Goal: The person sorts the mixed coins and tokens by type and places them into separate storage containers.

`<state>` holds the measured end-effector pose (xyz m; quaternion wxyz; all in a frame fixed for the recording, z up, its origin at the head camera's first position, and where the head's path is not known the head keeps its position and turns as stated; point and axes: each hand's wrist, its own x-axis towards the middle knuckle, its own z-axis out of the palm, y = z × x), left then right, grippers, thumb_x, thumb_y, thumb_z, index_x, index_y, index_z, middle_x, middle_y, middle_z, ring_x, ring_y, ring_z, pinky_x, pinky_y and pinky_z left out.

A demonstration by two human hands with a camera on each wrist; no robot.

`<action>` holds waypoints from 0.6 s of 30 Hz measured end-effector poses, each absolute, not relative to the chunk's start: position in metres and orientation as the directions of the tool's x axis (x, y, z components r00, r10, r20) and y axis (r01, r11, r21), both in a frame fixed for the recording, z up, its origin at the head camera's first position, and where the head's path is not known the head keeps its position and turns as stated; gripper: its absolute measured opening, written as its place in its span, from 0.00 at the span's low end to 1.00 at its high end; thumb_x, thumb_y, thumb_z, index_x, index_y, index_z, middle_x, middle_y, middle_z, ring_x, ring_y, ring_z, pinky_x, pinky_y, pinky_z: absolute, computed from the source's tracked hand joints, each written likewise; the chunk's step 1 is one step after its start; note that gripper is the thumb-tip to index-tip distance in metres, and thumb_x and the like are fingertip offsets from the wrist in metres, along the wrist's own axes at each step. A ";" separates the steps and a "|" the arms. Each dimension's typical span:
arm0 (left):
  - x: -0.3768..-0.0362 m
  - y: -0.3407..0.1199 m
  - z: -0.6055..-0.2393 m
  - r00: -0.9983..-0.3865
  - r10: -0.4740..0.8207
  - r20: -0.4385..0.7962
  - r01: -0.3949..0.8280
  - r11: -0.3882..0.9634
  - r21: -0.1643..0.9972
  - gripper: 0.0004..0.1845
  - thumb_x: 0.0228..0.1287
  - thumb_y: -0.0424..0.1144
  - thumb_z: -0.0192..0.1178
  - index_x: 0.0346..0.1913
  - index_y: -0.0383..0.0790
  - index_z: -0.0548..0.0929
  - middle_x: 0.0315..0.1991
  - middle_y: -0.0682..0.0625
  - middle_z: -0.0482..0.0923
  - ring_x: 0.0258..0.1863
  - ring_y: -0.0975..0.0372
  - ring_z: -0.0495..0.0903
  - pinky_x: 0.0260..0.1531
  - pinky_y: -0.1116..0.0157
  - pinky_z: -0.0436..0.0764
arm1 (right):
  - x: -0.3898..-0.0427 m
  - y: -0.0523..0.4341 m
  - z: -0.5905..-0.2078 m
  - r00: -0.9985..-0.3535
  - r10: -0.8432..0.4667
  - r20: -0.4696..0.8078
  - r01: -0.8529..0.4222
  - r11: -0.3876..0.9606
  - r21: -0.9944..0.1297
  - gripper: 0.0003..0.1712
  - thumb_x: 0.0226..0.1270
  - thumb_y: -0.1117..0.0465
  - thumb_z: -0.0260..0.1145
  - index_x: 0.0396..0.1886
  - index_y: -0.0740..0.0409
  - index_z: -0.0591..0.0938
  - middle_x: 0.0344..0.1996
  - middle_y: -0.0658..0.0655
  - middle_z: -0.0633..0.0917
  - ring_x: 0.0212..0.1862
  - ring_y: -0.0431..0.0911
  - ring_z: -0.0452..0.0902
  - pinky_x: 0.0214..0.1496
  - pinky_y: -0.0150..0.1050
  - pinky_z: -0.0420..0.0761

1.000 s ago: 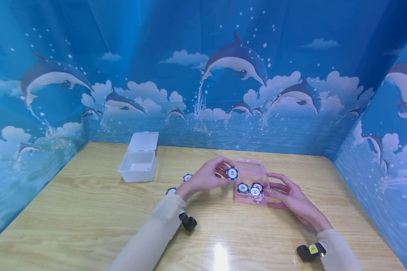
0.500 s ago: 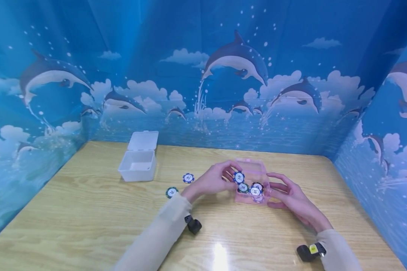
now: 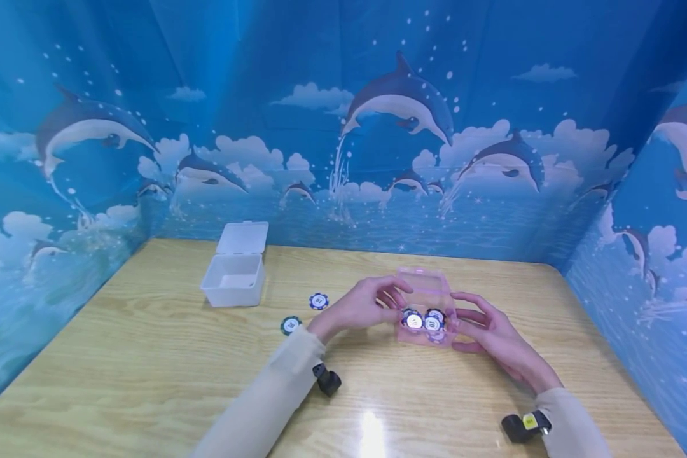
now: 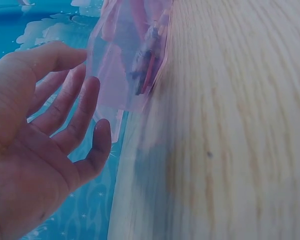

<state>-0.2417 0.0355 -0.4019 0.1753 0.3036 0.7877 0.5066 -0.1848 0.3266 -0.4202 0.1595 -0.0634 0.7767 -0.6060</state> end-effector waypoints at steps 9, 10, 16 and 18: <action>-0.241 0.034 -0.402 -0.765 0.643 0.022 0.285 0.308 0.908 0.25 0.64 0.32 0.67 0.65 0.43 0.79 0.52 0.45 0.84 0.43 0.69 0.82 0.45 0.72 0.84 | -0.184 0.327 -0.421 -0.942 -0.296 -0.155 0.076 0.260 -0.963 0.35 0.80 0.59 0.58 0.80 0.51 0.56 0.73 0.80 0.59 0.55 0.36 0.83 0.53 0.45 0.89; -0.240 0.033 -0.402 -0.766 0.642 0.020 0.285 0.311 0.907 0.25 0.65 0.32 0.67 0.64 0.43 0.79 0.52 0.46 0.84 0.44 0.69 0.82 0.45 0.72 0.84 | -0.184 0.327 -0.421 -0.942 -0.296 -0.156 0.078 0.260 -0.963 0.36 0.80 0.59 0.58 0.80 0.51 0.55 0.73 0.80 0.59 0.55 0.36 0.83 0.53 0.45 0.89; -0.241 0.028 -0.402 -0.774 0.633 0.019 0.285 0.321 0.903 0.24 0.65 0.37 0.69 0.64 0.46 0.80 0.47 0.55 0.84 0.45 0.68 0.81 0.46 0.71 0.83 | -0.184 0.327 -0.420 -0.943 -0.291 -0.163 0.085 0.261 -0.962 0.36 0.80 0.58 0.59 0.80 0.50 0.55 0.74 0.81 0.59 0.54 0.35 0.83 0.53 0.45 0.89; -0.242 0.025 -0.402 -0.778 0.628 0.022 0.285 0.321 0.903 0.25 0.64 0.39 0.70 0.64 0.46 0.80 0.47 0.58 0.84 0.46 0.68 0.81 0.47 0.71 0.83 | -0.184 0.327 -0.421 -0.942 -0.293 -0.163 0.084 0.263 -0.961 0.36 0.80 0.58 0.58 0.80 0.50 0.55 0.74 0.81 0.59 0.54 0.36 0.83 0.53 0.45 0.89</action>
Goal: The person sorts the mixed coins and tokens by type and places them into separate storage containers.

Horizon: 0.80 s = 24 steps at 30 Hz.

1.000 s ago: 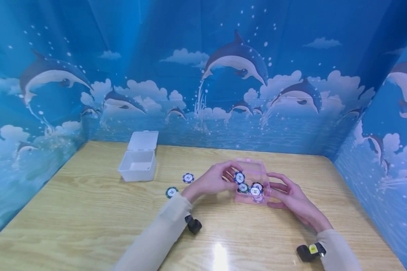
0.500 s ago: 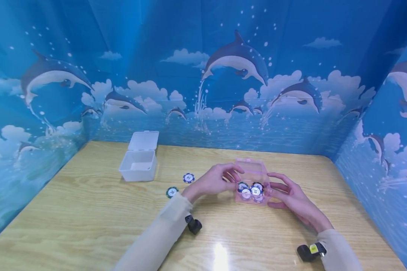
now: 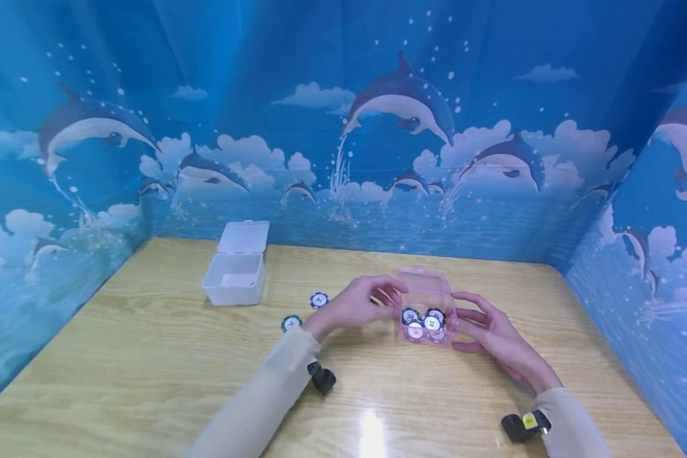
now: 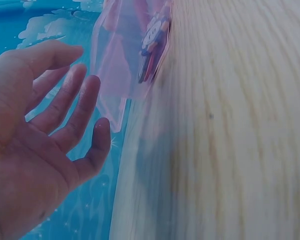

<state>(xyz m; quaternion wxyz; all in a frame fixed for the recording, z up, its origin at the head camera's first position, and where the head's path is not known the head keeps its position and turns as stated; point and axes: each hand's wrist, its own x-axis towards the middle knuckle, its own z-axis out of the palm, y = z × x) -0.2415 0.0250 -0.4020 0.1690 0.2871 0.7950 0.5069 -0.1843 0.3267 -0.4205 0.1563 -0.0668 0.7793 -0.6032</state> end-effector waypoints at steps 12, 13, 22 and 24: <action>-0.243 0.005 -0.402 -0.810 0.586 0.022 0.285 0.361 0.888 0.21 0.66 0.38 0.68 0.61 0.50 0.82 0.49 0.54 0.85 0.47 0.68 0.82 0.47 0.71 0.84 | -0.185 0.329 -0.424 -0.942 -0.298 -0.155 0.073 0.270 -0.960 0.35 0.80 0.58 0.59 0.80 0.50 0.56 0.69 0.70 0.69 0.54 0.38 0.84 0.53 0.46 0.89; -0.244 0.003 -0.402 -0.811 0.585 0.019 0.286 0.368 0.885 0.21 0.66 0.38 0.68 0.62 0.49 0.82 0.50 0.53 0.84 0.47 0.67 0.82 0.47 0.71 0.84 | -0.185 0.329 -0.424 -0.942 -0.297 -0.156 0.074 0.270 -0.960 0.35 0.80 0.58 0.59 0.79 0.49 0.57 0.68 0.67 0.71 0.54 0.39 0.84 0.53 0.46 0.89; -0.244 -0.016 -0.400 -0.831 0.556 0.015 0.307 0.436 0.846 0.24 0.67 0.44 0.68 0.64 0.50 0.81 0.65 0.54 0.80 0.64 0.58 0.79 0.62 0.58 0.81 | -0.186 0.328 -0.424 -0.943 -0.290 -0.161 0.080 0.270 -0.959 0.35 0.80 0.58 0.58 0.80 0.49 0.56 0.72 0.77 0.63 0.54 0.38 0.84 0.53 0.45 0.89; -0.244 -0.020 -0.400 -0.837 0.547 0.010 0.302 0.446 0.843 0.24 0.66 0.45 0.68 0.64 0.53 0.81 0.67 0.56 0.77 0.68 0.56 0.75 0.66 0.53 0.78 | -0.185 0.328 -0.423 -0.944 -0.287 -0.162 0.083 0.271 -0.959 0.35 0.80 0.58 0.58 0.80 0.49 0.56 0.72 0.78 0.62 0.54 0.37 0.84 0.52 0.45 0.89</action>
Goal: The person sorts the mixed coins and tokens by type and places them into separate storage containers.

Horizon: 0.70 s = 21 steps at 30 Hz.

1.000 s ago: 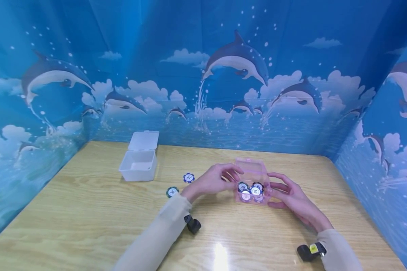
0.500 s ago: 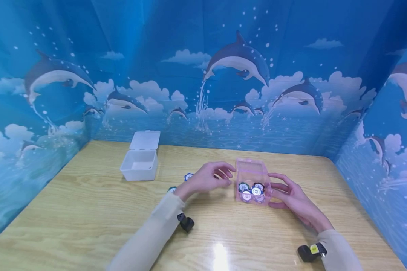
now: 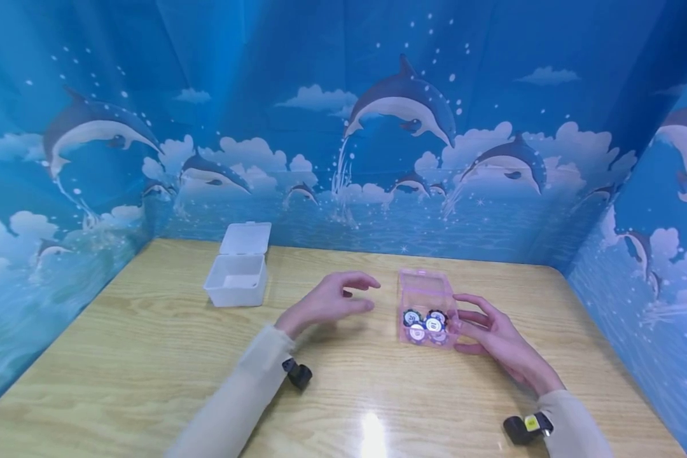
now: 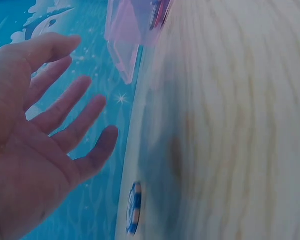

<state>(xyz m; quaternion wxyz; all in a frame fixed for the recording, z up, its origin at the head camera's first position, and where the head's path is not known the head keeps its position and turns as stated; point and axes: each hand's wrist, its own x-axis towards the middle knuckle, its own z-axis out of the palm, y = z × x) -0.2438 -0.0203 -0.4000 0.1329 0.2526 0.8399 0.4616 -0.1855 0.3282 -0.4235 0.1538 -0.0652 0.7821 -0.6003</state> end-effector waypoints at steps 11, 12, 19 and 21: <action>-0.248 -0.049 -0.401 -0.857 0.516 0.001 0.332 0.549 0.767 0.22 0.68 0.50 0.67 0.63 0.54 0.82 0.73 0.54 0.72 0.76 0.52 0.67 0.74 0.44 0.68 | -0.185 0.327 -0.421 -0.941 -0.286 -0.182 0.106 0.261 -0.960 0.36 0.80 0.57 0.59 0.80 0.50 0.54 0.74 0.80 0.59 0.54 0.36 0.83 0.53 0.46 0.89; -0.249 -0.052 -0.401 -0.856 0.517 0.003 0.339 0.557 0.758 0.23 0.68 0.50 0.67 0.64 0.53 0.81 0.73 0.53 0.72 0.76 0.52 0.67 0.74 0.44 0.68 | -0.185 0.327 -0.421 -0.941 -0.286 -0.184 0.109 0.259 -0.960 0.36 0.80 0.57 0.59 0.80 0.50 0.54 0.74 0.80 0.59 0.54 0.36 0.83 0.53 0.46 0.89; -0.254 -0.069 -0.399 -0.857 0.515 -0.008 0.356 0.602 0.715 0.25 0.67 0.49 0.68 0.65 0.49 0.80 0.74 0.49 0.71 0.76 0.50 0.66 0.75 0.45 0.67 | -0.185 0.327 -0.422 -0.940 -0.288 -0.183 0.108 0.258 -0.960 0.36 0.80 0.58 0.58 0.81 0.50 0.54 0.74 0.80 0.59 0.54 0.36 0.83 0.54 0.46 0.89; -0.256 -0.073 -0.399 -0.858 0.513 -0.020 0.357 0.623 0.696 0.25 0.67 0.49 0.68 0.65 0.49 0.80 0.74 0.48 0.70 0.76 0.50 0.66 0.74 0.45 0.68 | -0.185 0.327 -0.422 -0.940 -0.286 -0.185 0.110 0.258 -0.960 0.36 0.80 0.57 0.58 0.81 0.50 0.54 0.74 0.80 0.59 0.54 0.36 0.83 0.53 0.46 0.89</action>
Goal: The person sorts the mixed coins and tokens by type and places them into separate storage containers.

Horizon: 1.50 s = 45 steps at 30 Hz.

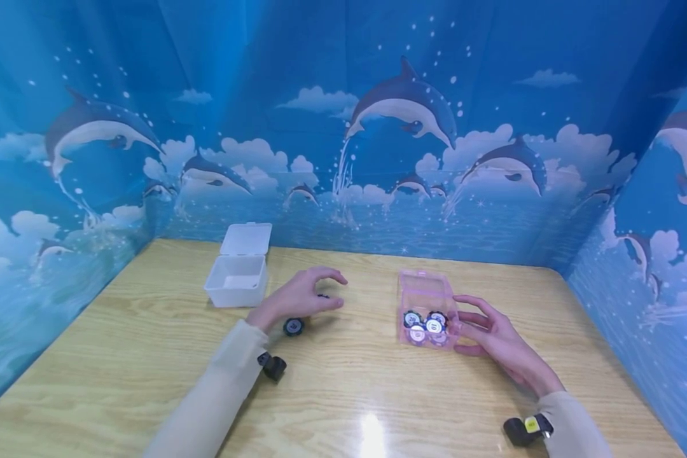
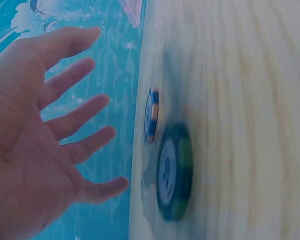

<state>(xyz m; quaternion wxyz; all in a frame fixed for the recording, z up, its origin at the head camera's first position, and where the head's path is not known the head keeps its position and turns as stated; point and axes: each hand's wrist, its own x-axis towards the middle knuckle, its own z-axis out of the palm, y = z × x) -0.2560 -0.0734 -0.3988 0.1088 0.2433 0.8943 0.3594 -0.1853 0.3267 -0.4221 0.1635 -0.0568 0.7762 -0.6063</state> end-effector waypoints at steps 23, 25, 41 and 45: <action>-0.256 -0.095 -0.402 -0.882 0.436 -0.177 0.285 0.796 0.534 0.24 0.65 0.46 0.69 0.63 0.47 0.81 0.69 0.44 0.71 0.66 0.52 0.72 0.69 0.47 0.73 | -0.186 0.327 -0.422 -0.939 -0.291 -0.182 0.101 0.271 -0.957 0.36 0.80 0.56 0.59 0.80 0.48 0.55 0.70 0.68 0.69 0.55 0.37 0.83 0.53 0.46 0.89; -0.256 -0.095 -0.401 -0.885 0.430 -0.181 0.283 0.803 0.525 0.23 0.65 0.46 0.69 0.61 0.48 0.82 0.71 0.44 0.70 0.69 0.51 0.70 0.72 0.45 0.70 | -0.186 0.328 -0.422 -0.939 -0.294 -0.180 0.099 0.270 -0.958 0.36 0.80 0.56 0.59 0.80 0.49 0.55 0.68 0.64 0.71 0.55 0.37 0.84 0.53 0.46 0.89; -0.261 -0.089 -0.402 -0.912 0.363 -0.191 0.220 0.826 0.520 0.20 0.59 0.45 0.74 0.54 0.50 0.83 0.67 0.45 0.72 0.65 0.51 0.72 0.73 0.42 0.65 | -0.186 0.328 -0.423 -0.940 -0.296 -0.167 0.089 0.258 -0.962 0.36 0.80 0.58 0.58 0.81 0.49 0.54 0.74 0.80 0.59 0.54 0.37 0.83 0.53 0.46 0.89; -0.262 -0.087 -0.402 -0.916 0.356 -0.186 0.205 0.812 0.546 0.20 0.56 0.42 0.76 0.51 0.51 0.81 0.54 0.49 0.79 0.53 0.56 0.77 0.64 0.47 0.72 | -0.185 0.328 -0.423 -0.941 -0.293 -0.171 0.094 0.260 -0.961 0.36 0.80 0.57 0.58 0.81 0.49 0.54 0.74 0.80 0.59 0.54 0.37 0.84 0.53 0.46 0.89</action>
